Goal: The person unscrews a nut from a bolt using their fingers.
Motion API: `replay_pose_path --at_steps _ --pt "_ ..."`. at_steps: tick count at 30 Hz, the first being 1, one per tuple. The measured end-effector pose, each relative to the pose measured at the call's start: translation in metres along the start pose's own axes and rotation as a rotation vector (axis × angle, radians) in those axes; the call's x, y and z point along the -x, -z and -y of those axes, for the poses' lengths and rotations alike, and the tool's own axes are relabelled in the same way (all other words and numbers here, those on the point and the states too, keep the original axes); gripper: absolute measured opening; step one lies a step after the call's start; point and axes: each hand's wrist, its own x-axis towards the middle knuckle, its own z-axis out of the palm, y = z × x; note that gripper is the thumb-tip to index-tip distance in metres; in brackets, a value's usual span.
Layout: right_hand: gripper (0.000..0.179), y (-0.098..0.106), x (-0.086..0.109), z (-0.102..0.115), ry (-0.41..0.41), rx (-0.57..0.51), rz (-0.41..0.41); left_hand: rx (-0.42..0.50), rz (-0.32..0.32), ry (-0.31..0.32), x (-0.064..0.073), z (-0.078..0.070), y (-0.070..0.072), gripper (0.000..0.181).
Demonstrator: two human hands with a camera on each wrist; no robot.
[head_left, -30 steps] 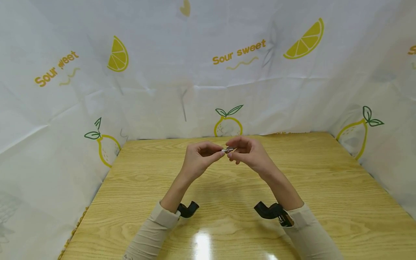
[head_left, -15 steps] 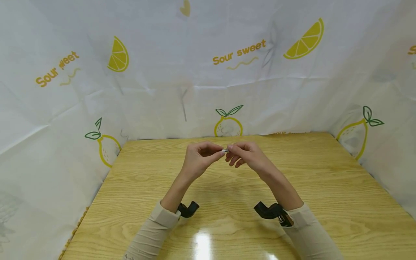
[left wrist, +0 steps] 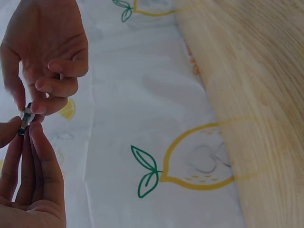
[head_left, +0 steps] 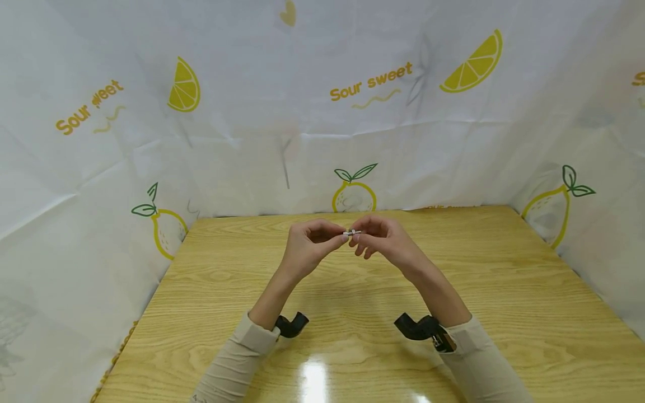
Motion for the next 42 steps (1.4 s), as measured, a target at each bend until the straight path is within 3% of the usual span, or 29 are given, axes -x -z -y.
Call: replay_pose_path --at_steps 9,13,18,26,42 --pt "0.028 0.0016 -0.0002 0.0009 0.003 -0.005 -0.023 -0.005 -0.001 0.001 0.0000 -0.0005 0.0000 0.012" --pt "0.027 0.0028 -0.0004 0.0014 -0.052 0.029 -0.051 -0.014 -0.002 -0.001 0.0001 -0.0003 -0.0003 0.012" --pt "0.042 0.0025 -0.0025 0.0023 -0.143 0.054 -0.097 -0.017 0.000 -0.003 -0.0003 0.0008 -0.0003 0.012" --pt "0.044 0.0005 -0.0036 0.0035 -0.180 0.059 -0.044 -0.023 0.009 -0.006 -0.0004 0.0013 -0.0006 0.012" --pt "0.025 0.0021 -0.0002 0.0002 -0.053 -0.027 -0.012 -0.012 0.005 -0.010 0.0000 0.0014 -0.0004 0.011"
